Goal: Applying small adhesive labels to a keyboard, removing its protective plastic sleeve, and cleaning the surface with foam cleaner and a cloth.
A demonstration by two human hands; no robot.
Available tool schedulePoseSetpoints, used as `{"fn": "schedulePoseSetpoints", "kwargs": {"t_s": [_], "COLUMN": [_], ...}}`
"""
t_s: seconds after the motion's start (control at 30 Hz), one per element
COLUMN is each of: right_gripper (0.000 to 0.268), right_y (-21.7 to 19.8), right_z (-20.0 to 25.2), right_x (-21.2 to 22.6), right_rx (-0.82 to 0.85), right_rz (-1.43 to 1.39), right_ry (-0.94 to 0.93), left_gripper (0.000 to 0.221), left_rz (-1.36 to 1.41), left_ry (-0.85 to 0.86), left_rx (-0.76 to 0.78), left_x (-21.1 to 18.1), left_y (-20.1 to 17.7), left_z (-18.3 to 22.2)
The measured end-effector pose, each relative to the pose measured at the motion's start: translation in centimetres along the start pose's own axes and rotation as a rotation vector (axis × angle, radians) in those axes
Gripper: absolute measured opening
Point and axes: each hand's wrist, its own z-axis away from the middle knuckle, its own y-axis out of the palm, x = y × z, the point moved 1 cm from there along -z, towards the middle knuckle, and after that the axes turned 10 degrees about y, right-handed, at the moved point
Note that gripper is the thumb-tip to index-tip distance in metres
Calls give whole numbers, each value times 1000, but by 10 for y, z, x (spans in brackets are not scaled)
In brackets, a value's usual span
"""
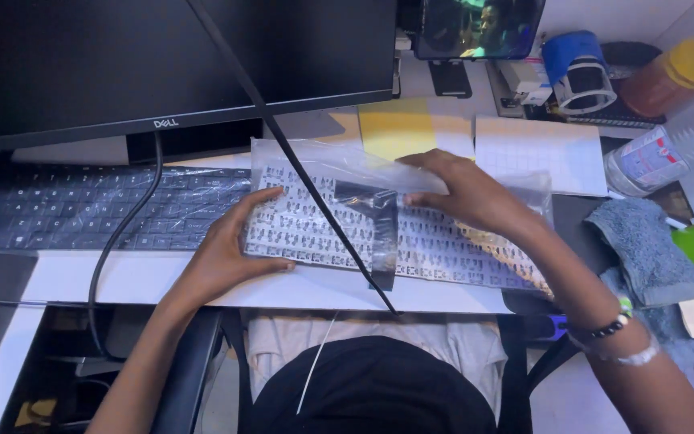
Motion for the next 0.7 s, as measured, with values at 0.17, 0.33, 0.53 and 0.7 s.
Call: {"fn": "schedulePoseSetpoints", "kwargs": {"t_s": [0.17,0.33,0.53,0.7], "right_gripper": [74,109,109,109], "right_y": [-13,11,42,44], "right_z": [67,116,146,146], "right_x": [-18,-86,-155,-171], "right_rx": [-255,-26,-168,-313], "right_rz": [287,418,469,617], "right_ry": [-81,-8,-96,-256], "left_gripper": [97,94,62,88], "left_rz": [-110,-166,-243,-305], "left_ry": [38,-71,102,12], "left_rx": [70,57,-4,193], "left_x": [14,9,8,7], "left_y": [-5,-6,-5,-12], "left_z": [4,7,10,15]}}
